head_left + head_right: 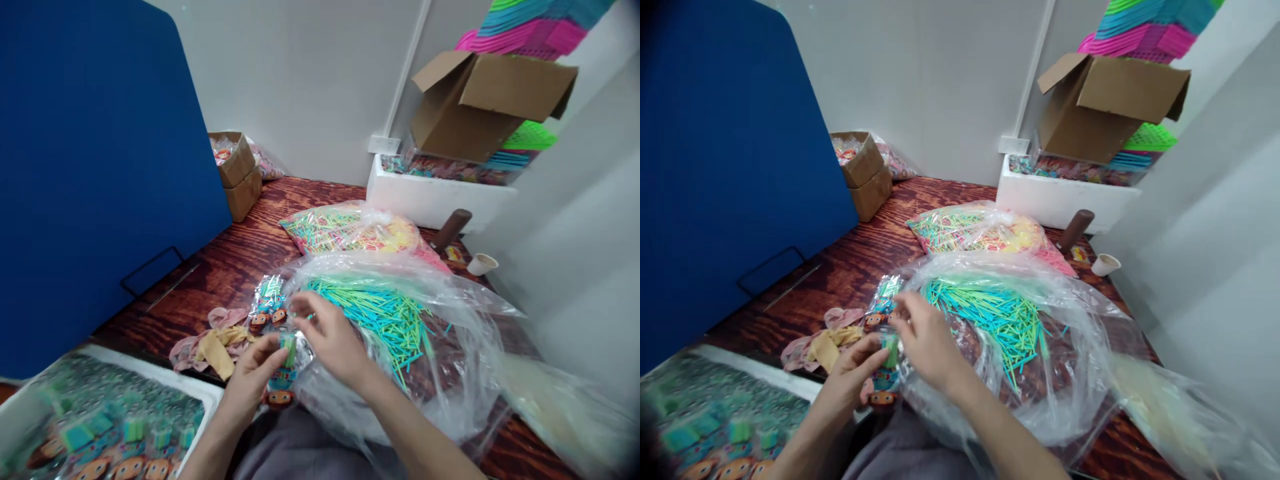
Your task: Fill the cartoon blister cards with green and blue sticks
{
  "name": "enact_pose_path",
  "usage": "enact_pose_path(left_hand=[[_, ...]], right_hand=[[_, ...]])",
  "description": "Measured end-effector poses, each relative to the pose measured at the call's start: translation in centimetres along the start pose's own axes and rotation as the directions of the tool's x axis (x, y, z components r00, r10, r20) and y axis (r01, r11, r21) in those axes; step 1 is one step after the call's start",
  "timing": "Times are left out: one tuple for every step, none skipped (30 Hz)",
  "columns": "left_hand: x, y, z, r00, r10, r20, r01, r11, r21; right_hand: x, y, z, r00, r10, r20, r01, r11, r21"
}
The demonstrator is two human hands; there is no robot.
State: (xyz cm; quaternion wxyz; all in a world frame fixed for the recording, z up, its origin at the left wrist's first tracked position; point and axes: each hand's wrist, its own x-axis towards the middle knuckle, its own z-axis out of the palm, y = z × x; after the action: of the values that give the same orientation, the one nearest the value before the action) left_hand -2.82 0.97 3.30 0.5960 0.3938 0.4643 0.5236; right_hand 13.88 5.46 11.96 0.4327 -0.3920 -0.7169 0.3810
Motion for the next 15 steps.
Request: enact_pose_path(left_hand=[[0.7, 0.5, -0.5, 1.0, 0.002, -0.031, -0.002, 1.0, -0.003], [1.5, 1.0, -1.1, 0.998, 0.011, -0.067, -0.012, 1.0, -0.01], [2.5, 1.5, -1.6, 0.995, 0.025, -0.1, -0.028, 0.999, -0.021], [3.6, 2.0, -2.2, 0.991, 0.041, -0.13, -0.046, 0.998, -0.034], [4.7, 2.5, -2.7, 0.985, 0.056, -0.164, -0.066, 0.996, -0.06], [5.9, 2.8, -3.3, 0.978, 0.059, -0.198, -0.079, 0.993, -0.092], [7.0, 3.0, -3.9, 0.97, 0.056, -0.237, -0.085, 0.989, -0.118], [8.1, 3.0, -4.5, 0.965, 0.041, -0.26, -0.078, 0.988, -0.135], [9.1, 2.8, -5.0, 0.96, 0.028, -0.278, -0.07, 0.987, -0.144], [10.1, 2.5, -5.5, 0.956, 0.018, -0.291, -0.063, 0.987, -0.145], [10.9, 2.1, -5.9, 0.954, 0.013, -0.3, -0.058, 0.988, -0.142], [11.6, 1.6, -6.3, 0.951, 0.014, -0.309, -0.058, 0.989, -0.134], [12.3, 1.1, -6.5, 0.948, 0.016, -0.318, -0.058, 0.991, -0.124], [12.9, 0.6, -6.8, 0.946, 0.017, -0.323, -0.055, 0.992, -0.111], [13.5, 0.1, -6.9, 0.945, 0.016, -0.326, -0.051, 0.994, -0.097]], right_hand=[[1.5, -0.6, -1.4, 0.997, 0.011, -0.079, -0.004, 0.995, 0.096], [3.0, -1.2, -2.8, 0.987, 0.02, -0.16, 0.01, 0.983, 0.184], [4.5, -1.6, -4.2, 0.964, 0.019, -0.266, 0.051, 0.966, 0.253], [5.9, -1.7, -5.4, 0.937, 0.018, -0.348, 0.09, 0.952, 0.293], [7.1, -1.5, -6.0, 0.907, 0.011, -0.42, 0.127, 0.946, 0.299], [7.9, -1.0, -6.1, 0.901, 0.005, -0.434, 0.133, 0.948, 0.288], [8.5, 0.0, -5.6, 0.92, 0.013, -0.392, 0.103, 0.956, 0.275], [8.7, 1.2, -4.5, 0.955, 0.046, -0.294, 0.033, 0.965, 0.259], [8.6, 2.8, -3.0, 0.98, 0.106, -0.167, -0.066, 0.971, 0.229], [8.5, 4.5, -1.2, 0.981, 0.18, -0.069, -0.166, 0.972, 0.168], [8.2, 6.3, 0.7, 0.969, 0.248, -0.019, -0.246, 0.966, 0.078], [8.1, 8.1, 2.5, 0.948, 0.319, -0.02, -0.319, 0.947, -0.03], [8.1, 9.7, 4.1, 0.924, 0.381, -0.038, -0.382, 0.915, -0.132], [8.3, 11.1, 5.5, 0.913, 0.403, -0.061, -0.407, 0.899, -0.162], [8.6, 12.2, 6.5, 0.903, 0.422, -0.084, -0.43, 0.884, -0.182]])
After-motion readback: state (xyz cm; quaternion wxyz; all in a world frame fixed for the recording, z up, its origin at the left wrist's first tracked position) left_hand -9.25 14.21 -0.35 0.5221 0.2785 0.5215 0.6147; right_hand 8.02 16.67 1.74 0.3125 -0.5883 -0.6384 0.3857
